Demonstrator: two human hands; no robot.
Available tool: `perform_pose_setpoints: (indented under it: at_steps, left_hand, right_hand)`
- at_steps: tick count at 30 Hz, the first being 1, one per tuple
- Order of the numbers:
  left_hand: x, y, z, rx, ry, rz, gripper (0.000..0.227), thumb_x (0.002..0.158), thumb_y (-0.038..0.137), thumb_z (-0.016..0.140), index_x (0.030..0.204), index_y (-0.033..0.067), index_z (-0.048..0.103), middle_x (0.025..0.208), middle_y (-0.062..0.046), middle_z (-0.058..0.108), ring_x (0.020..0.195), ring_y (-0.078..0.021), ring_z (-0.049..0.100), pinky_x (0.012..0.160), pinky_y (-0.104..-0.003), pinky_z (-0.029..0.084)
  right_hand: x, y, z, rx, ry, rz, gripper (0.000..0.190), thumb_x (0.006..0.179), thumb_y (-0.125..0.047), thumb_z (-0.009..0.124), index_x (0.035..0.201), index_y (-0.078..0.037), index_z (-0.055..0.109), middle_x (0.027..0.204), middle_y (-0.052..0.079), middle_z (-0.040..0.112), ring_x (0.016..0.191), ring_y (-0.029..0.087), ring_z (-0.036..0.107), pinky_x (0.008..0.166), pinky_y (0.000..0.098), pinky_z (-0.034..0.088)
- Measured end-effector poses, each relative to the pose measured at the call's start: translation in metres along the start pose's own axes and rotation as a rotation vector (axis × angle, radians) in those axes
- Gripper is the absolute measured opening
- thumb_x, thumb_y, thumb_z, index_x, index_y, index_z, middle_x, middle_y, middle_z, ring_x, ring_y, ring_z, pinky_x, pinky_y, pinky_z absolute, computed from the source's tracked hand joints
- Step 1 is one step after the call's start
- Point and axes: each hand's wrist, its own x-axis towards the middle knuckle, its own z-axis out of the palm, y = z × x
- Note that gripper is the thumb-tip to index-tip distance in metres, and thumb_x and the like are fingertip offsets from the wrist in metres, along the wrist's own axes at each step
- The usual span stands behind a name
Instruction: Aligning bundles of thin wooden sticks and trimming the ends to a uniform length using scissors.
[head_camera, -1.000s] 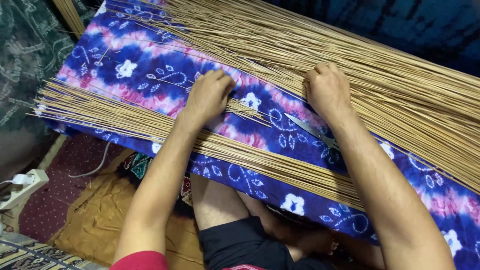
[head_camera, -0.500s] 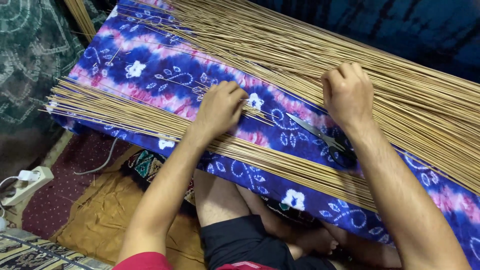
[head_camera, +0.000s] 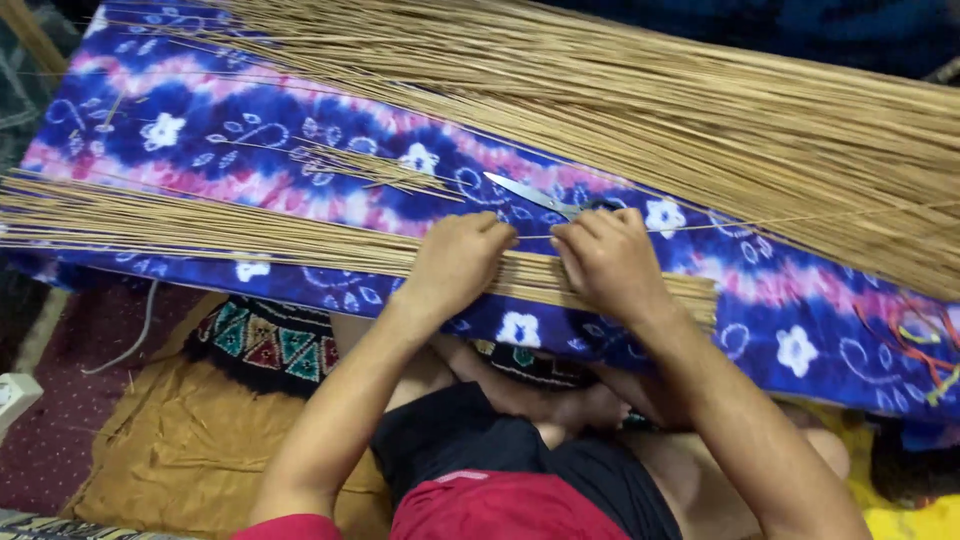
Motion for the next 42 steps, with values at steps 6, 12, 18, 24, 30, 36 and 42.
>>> perform_pose_setpoints:
  at_steps: [6,12,18,24,30,36,42]
  left_hand:
    - [-0.028,-0.037,-0.036,-0.032,-0.045,-0.018,0.006,0.093,0.013,0.07,0.092,0.0184,0.072,0.076,-0.001,0.063,0.074,-0.0266,0.07,0.063,-0.038,0.051]
    - [-0.033,-0.057,-0.045,-0.008,0.003,-0.082,0.006,0.095,0.013,0.076,0.098,0.0181,0.077,0.083,-0.001,0.07,0.08,-0.0257,0.072,0.068,-0.037,0.052]
    - [0.001,0.018,-0.01,-0.043,0.061,0.061,0.01,0.093,0.013,0.07,0.096,0.0208,0.075,0.08,0.001,0.066,0.077,-0.0241,0.069,0.066,-0.037,0.051]
    - [0.016,0.056,0.013,-0.103,0.11,0.098,0.008,0.092,0.016,0.069,0.095,0.0212,0.074,0.08,0.003,0.066,0.078,-0.0193,0.068,0.07,-0.033,0.05]
    - [-0.008,-0.01,-0.003,-0.041,0.109,0.075,0.011,0.093,0.012,0.072,0.095,0.0221,0.077,0.08,0.003,0.068,0.079,-0.0206,0.07,0.072,-0.033,0.05]
    - [-0.018,-0.039,-0.035,-0.014,0.073,-0.014,0.009,0.095,0.012,0.08,0.1,0.0203,0.078,0.086,0.001,0.071,0.083,-0.0234,0.07,0.076,-0.036,0.051]
    - [0.012,0.022,-0.015,-0.036,0.08,0.106,0.009,0.092,0.012,0.076,0.096,0.0199,0.077,0.082,0.001,0.069,0.08,-0.022,0.069,0.077,-0.037,0.049]
  right_hand:
    - [-0.059,0.052,-0.043,-0.037,-0.097,0.179,0.005,0.098,-0.016,0.07,0.101,-0.014,0.074,0.083,0.002,0.066,0.088,0.024,0.07,0.083,0.0388,0.046]
    - [-0.085,0.07,-0.054,-0.144,-0.071,0.23,0.005,0.1,-0.019,0.073,0.104,-0.018,0.075,0.086,0.0,0.067,0.093,0.02,0.07,0.089,0.0359,0.046]
    - [-0.057,0.01,-0.034,-0.07,-0.004,0.181,0.004,0.096,-0.019,0.071,0.1,-0.019,0.073,0.08,-0.002,0.063,0.083,0.02,0.068,0.085,0.0361,0.046]
    - [-0.053,-0.011,-0.043,0.007,-0.007,0.151,0.007,0.096,-0.019,0.066,0.101,-0.017,0.071,0.08,-0.001,0.06,0.081,0.021,0.067,0.083,0.0363,0.046]
    - [-0.124,0.062,-0.063,-0.064,-0.043,0.317,0.008,0.1,-0.019,0.069,0.104,-0.016,0.075,0.084,0.001,0.065,0.087,0.023,0.069,0.085,0.039,0.047]
    - [-0.156,0.082,-0.079,-0.142,-0.037,0.405,0.009,0.101,-0.018,0.073,0.11,-0.017,0.076,0.088,0.001,0.067,0.09,0.023,0.069,0.085,0.0376,0.047]
    - [-0.112,0.035,-0.049,-0.072,0.003,0.3,0.006,0.1,-0.019,0.07,0.102,-0.015,0.074,0.081,0.002,0.065,0.08,0.024,0.068,0.077,0.0383,0.049]
